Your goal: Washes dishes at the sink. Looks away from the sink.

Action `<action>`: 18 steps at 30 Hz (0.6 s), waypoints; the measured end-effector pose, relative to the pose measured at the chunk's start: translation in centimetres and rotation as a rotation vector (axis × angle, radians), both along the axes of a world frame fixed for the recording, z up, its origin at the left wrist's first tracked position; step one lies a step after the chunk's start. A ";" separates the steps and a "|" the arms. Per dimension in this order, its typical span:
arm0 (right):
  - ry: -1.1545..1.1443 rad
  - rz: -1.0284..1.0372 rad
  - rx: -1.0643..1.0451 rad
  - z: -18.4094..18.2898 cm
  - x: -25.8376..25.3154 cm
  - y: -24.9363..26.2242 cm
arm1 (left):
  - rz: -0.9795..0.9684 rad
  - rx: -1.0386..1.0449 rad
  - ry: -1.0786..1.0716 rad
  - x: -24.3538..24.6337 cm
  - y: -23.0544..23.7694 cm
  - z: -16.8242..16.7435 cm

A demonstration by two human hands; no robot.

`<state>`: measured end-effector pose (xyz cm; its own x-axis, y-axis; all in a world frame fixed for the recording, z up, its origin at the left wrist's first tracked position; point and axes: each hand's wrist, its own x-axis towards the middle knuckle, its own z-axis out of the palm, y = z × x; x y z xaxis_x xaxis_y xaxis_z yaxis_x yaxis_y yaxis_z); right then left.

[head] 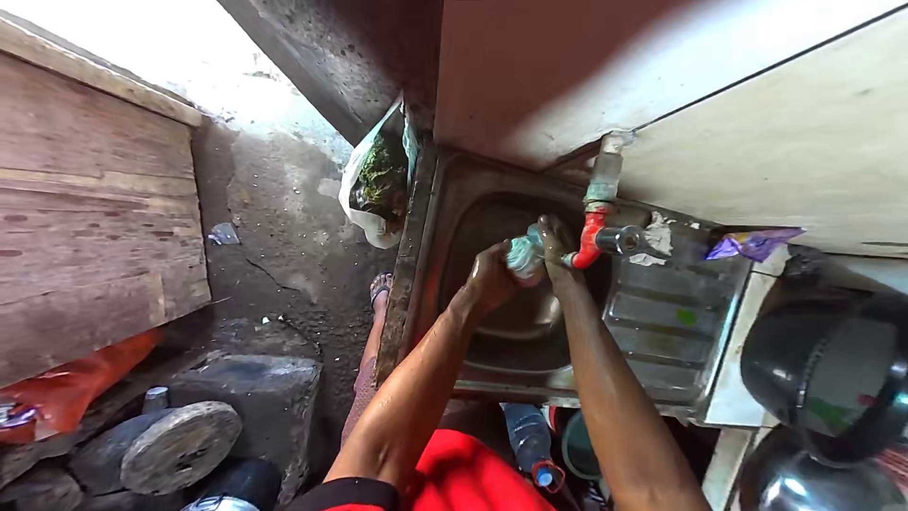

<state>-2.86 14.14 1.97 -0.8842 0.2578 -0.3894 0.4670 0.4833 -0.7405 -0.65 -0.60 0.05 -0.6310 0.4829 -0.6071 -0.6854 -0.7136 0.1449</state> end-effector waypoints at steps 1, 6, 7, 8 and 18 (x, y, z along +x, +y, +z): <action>0.008 0.014 0.078 1.5 0.2 -0.7 | 0.004 -0.084 0.028 -0.1 -0.2 0.6; -0.312 -0.040 -0.016 3.3 0.7 -2.6 | 0.068 -0.236 0.096 1.8 1.4 1.0; -0.290 -0.013 0.000 2.9 0.8 -2.6 | 0.076 -0.255 0.044 2.6 1.7 0.9; -0.230 0.036 0.056 2.3 0.9 -2.5 | 0.088 -0.291 -0.029 3.5 1.8 1.0; 0.108 0.349 0.610 5.0 5.8 -6.9 | 0.247 -0.194 0.145 1.7 1.8 -1.8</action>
